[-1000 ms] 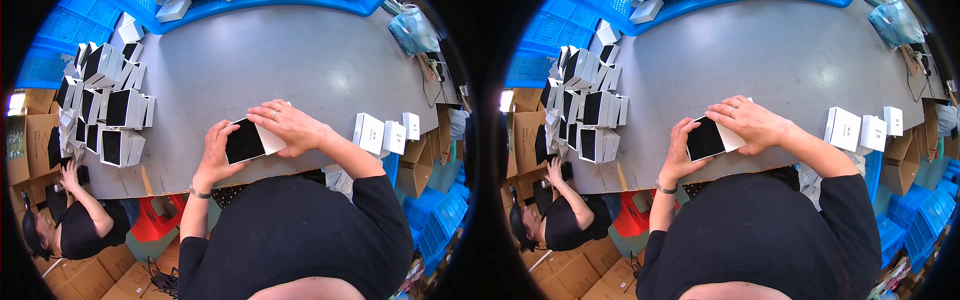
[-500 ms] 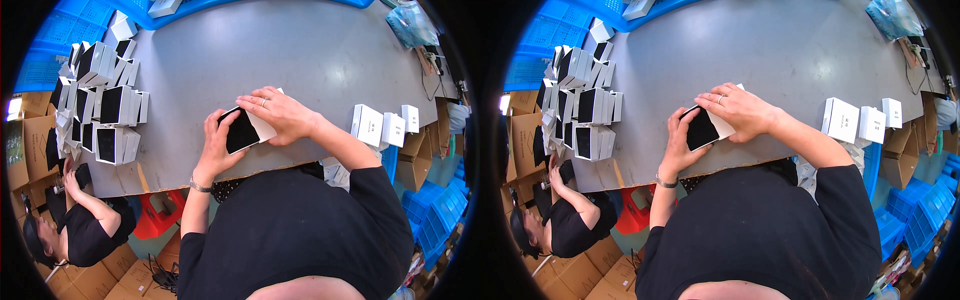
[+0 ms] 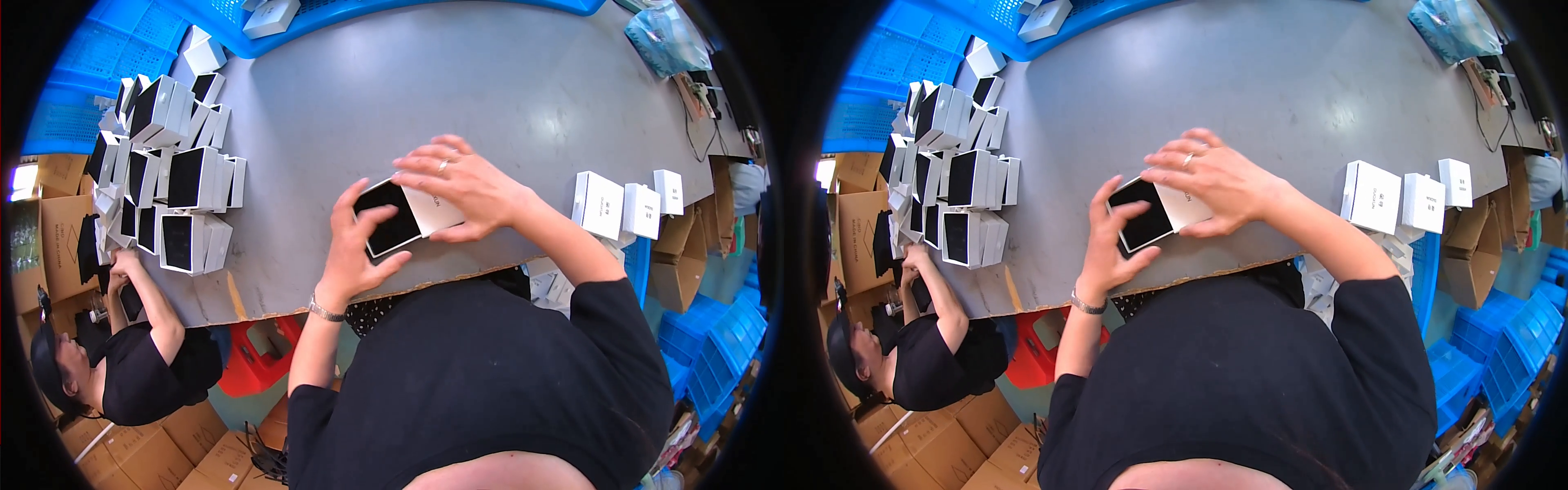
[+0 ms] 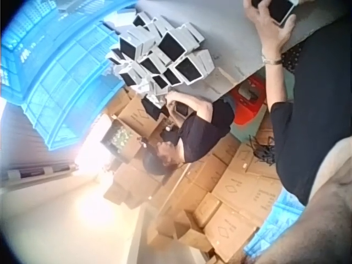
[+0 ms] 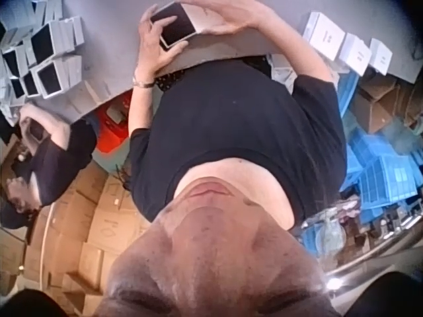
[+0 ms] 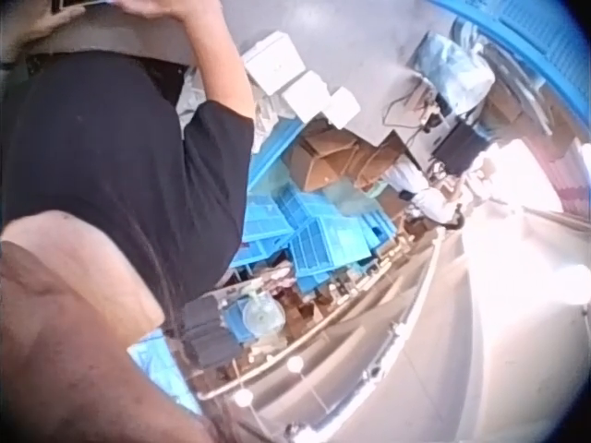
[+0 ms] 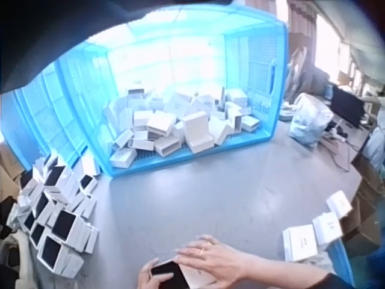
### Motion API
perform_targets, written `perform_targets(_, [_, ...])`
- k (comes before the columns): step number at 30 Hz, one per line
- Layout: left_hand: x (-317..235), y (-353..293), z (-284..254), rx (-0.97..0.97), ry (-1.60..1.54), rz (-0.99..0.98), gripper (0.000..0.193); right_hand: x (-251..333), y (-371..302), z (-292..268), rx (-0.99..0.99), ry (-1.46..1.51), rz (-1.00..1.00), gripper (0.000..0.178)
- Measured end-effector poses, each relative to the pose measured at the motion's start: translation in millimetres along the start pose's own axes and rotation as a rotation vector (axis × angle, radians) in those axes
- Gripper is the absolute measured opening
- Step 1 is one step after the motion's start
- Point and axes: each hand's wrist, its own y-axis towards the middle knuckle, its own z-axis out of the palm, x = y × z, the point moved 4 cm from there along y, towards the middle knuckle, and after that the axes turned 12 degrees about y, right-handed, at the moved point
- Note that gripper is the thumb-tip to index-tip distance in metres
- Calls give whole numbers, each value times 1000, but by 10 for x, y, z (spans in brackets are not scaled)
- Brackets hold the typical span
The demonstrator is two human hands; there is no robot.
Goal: Putting lids on jewelry boxes and stacking them on a workbench.
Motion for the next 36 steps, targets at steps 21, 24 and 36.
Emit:
perform_targets(21, [419, 288, -751, -722, 489, -335, 60, -96, -409, -350, -211, -371, 670, 84])
perform_targets(24, [1059, 32, -1299, -564, 895, -673, 75, -278, -1404, -663, -250, -577, 1005, 87])
perform_targets(36, [853, 71, -500, -171, 310, -269, 65, -1052, 328, -1422, -324, -149, 467, 37])
